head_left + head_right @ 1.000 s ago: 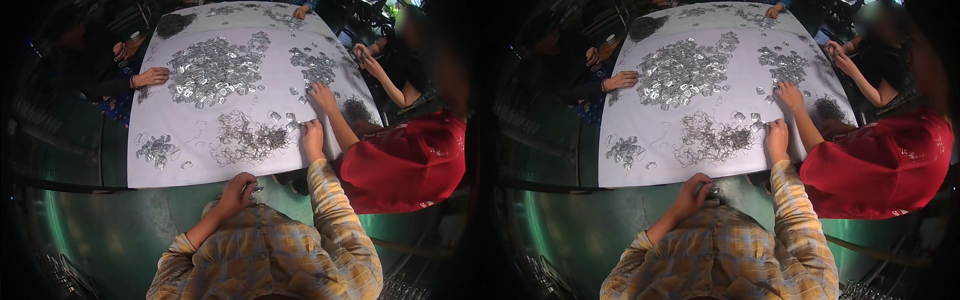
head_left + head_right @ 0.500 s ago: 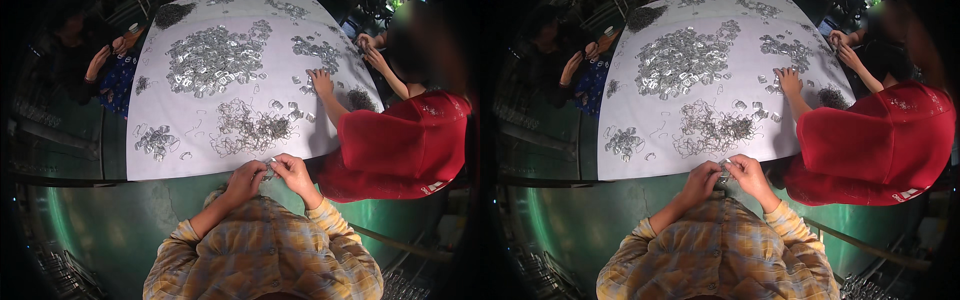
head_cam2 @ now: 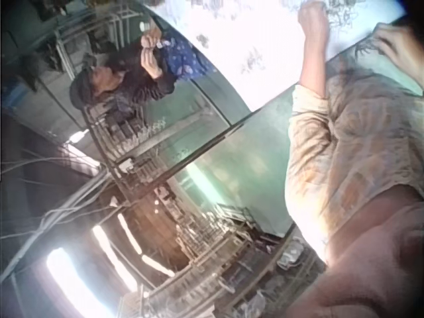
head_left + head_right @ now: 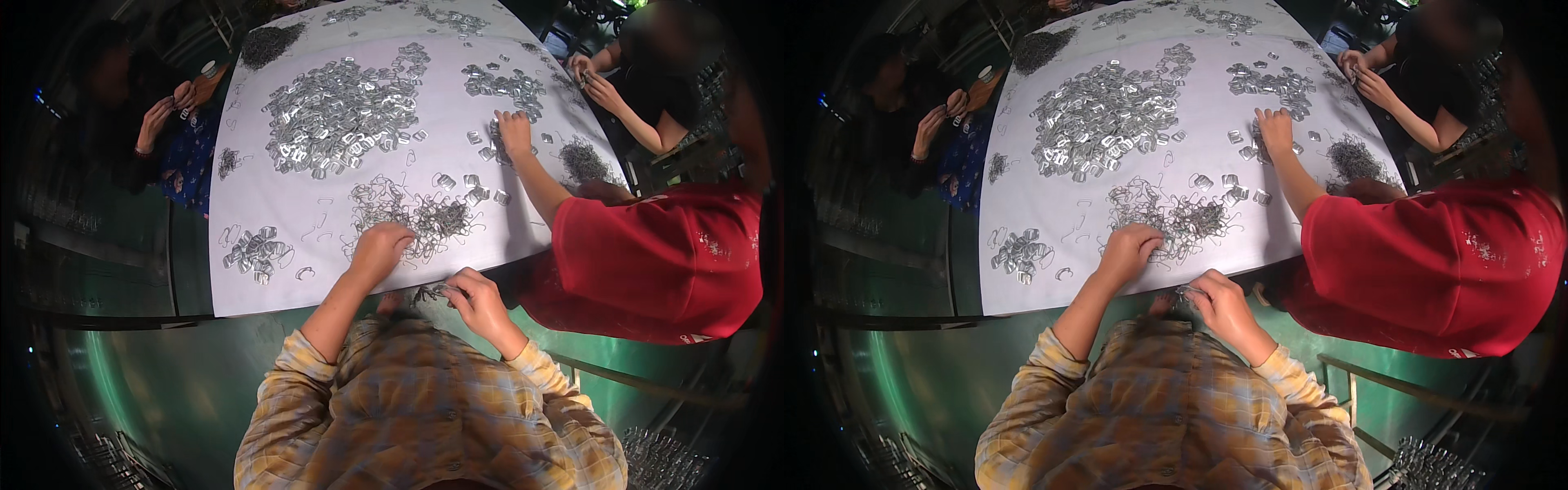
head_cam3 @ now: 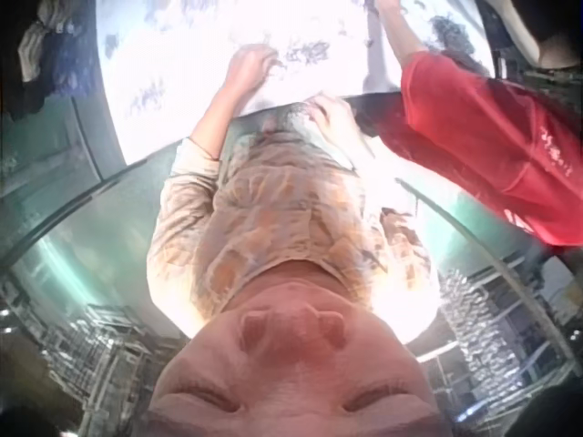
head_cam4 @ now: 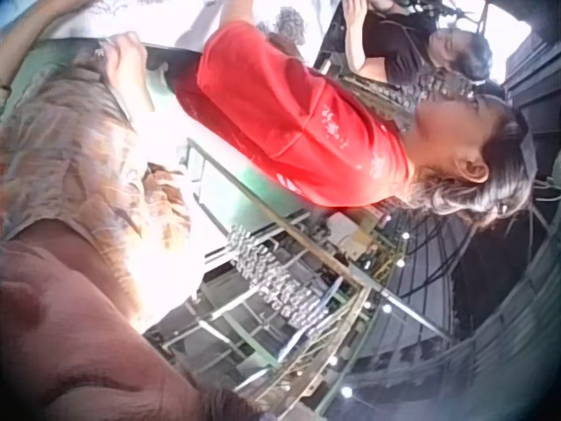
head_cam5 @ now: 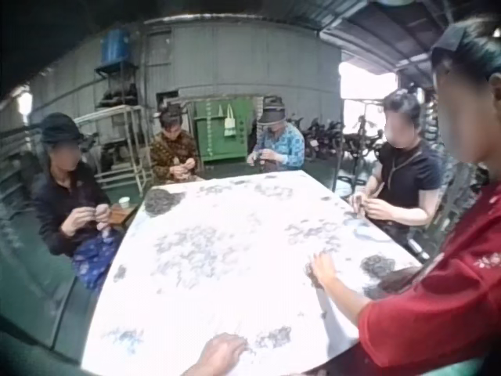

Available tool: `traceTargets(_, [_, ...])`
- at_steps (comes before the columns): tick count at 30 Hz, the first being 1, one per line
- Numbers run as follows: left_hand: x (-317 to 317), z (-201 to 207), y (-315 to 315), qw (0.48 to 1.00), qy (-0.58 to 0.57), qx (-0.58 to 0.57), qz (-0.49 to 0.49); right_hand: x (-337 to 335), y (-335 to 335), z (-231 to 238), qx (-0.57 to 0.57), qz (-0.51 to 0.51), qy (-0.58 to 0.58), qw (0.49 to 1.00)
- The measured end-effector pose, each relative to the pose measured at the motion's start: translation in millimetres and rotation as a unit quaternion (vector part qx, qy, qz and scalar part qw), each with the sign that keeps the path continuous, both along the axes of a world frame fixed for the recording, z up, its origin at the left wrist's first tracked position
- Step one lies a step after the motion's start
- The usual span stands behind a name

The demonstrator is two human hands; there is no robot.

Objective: The person assembles small metal parts and hangs the finished pieces on a metal rack.

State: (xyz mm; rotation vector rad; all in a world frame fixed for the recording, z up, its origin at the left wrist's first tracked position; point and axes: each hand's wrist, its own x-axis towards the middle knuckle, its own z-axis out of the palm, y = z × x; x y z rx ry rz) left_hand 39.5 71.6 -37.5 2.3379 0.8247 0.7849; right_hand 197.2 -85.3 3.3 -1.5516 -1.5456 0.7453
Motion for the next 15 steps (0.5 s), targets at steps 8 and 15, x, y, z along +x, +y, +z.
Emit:
traceTargets(8, [49.4,-28.0,98.8,0.905,0.242,0.325,-0.129,4.5,-18.5,8.3,-0.013,-0.055,0.024,0.998])
traceTargets(15, [58.0,-26.3,100.4,0.867,0.312,0.342,-0.186,8.9,-29.0,1.4,-0.014,-0.102,0.018,0.995])
